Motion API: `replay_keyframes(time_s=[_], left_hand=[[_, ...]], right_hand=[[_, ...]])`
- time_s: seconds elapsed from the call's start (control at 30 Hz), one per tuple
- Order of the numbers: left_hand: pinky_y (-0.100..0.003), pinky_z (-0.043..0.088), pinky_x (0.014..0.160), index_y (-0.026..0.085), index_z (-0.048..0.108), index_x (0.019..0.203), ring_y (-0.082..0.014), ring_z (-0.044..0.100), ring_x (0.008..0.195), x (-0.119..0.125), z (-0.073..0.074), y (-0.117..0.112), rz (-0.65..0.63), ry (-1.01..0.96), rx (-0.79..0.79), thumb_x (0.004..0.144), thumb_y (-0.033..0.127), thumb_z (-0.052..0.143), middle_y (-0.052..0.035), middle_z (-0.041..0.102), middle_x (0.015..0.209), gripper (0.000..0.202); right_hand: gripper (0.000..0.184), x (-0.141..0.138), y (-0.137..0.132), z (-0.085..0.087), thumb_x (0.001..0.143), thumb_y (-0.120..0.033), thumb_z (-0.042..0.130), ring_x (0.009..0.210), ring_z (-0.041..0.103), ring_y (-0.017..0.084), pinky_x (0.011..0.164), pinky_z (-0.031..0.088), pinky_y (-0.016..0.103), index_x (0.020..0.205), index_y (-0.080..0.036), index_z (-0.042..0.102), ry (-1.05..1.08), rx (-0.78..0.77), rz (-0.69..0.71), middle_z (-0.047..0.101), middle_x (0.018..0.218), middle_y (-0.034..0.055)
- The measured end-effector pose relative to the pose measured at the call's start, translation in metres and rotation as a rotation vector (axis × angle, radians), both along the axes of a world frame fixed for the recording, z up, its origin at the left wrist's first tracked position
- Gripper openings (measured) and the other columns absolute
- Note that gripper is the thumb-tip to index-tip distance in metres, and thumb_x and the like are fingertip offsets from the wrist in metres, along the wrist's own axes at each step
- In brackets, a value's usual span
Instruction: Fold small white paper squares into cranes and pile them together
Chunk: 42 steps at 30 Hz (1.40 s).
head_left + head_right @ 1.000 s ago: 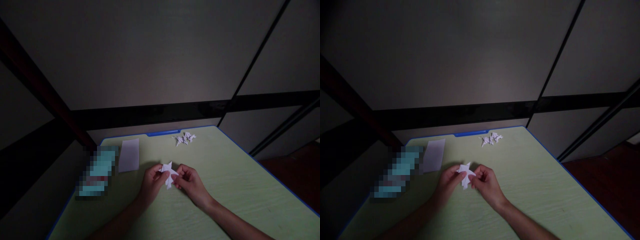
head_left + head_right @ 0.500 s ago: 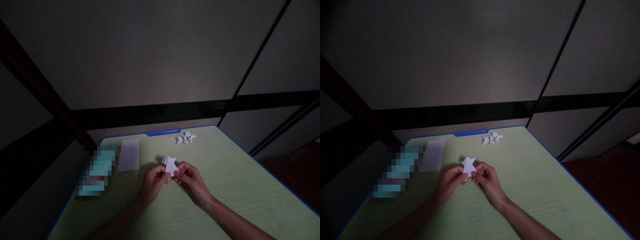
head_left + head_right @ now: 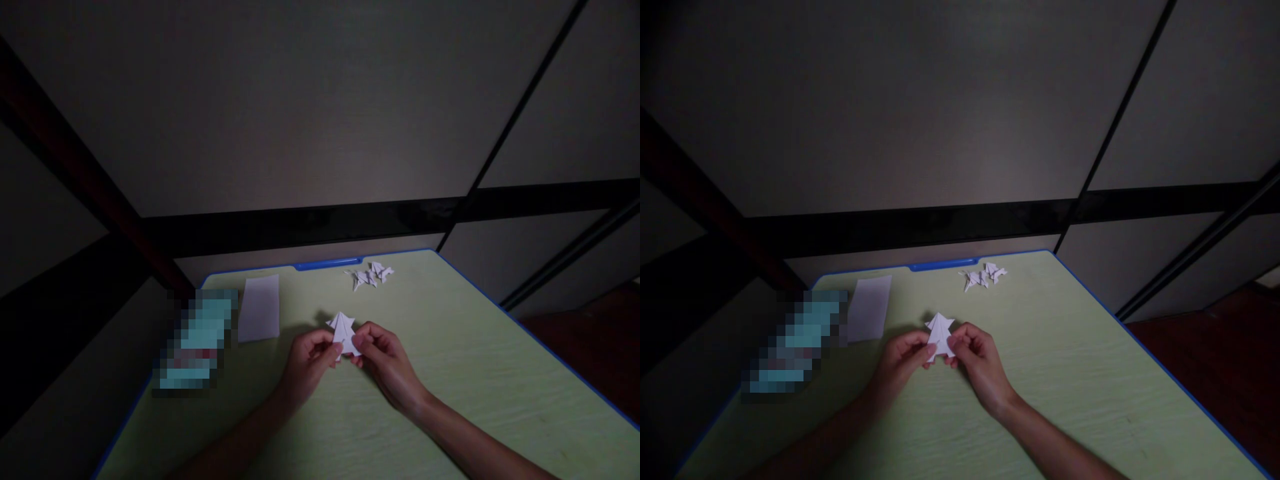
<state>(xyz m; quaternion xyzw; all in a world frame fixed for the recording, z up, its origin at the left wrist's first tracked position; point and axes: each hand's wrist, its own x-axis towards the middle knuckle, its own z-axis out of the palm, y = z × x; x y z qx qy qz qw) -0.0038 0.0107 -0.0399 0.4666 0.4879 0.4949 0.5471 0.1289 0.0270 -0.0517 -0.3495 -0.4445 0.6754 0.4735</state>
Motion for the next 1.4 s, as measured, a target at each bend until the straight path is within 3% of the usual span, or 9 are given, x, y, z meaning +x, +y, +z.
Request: replay_keyframes(time_s=[0.2, 0.67, 1.4], left_hand=[[-0.019, 0.034, 0.045, 0.013, 0.056, 0.050, -0.0084, 0.042, 0.045, 0.001, 0.006, 0.000, 0.023, -0.029, 0.016, 0.062, 0.030, 0.054, 0.0023, 0.049, 0.044, 0.021], [-0.018, 0.034, 0.045, 0.013, 0.054, 0.053, -0.0081, 0.043, 0.045, -0.001, -0.003, 0.001, 0.023, 0.020, 0.087, 0.063, 0.026, 0.055, 0.0032, 0.048, 0.046, 0.016], [-0.017, 0.034, 0.043, 0.013, 0.053, 0.053, -0.0072, 0.042, 0.043, 0.001, -0.002, 0.001, 0.033, -0.036, 0.032, 0.060, 0.026, 0.055, 0.0040, 0.048, 0.043, 0.016]], right_hand=[[0.016, 0.001, 0.000, 0.000, 0.066, -0.027, 0.060, 0.046, 0.044, 0.007, 0.047, 0.032, 0.020, 0.059, -0.014, 0.053, 0.004, 0.019, 0.010, 0.053, 0.050, -0.0030], [0.016, 0.001, 0.000, 0.001, 0.066, -0.027, 0.060, 0.045, 0.044, 0.007, 0.045, 0.030, 0.019, 0.058, -0.015, 0.053, -0.003, 0.004, 0.030, 0.053, 0.050, -0.0033], [0.016, 0.001, 0.000, -0.002, 0.068, -0.024, 0.059, 0.046, 0.044, 0.006, 0.045, 0.031, 0.018, 0.059, -0.013, 0.051, 0.020, 0.018, 0.041, 0.052, 0.049, -0.0038]])
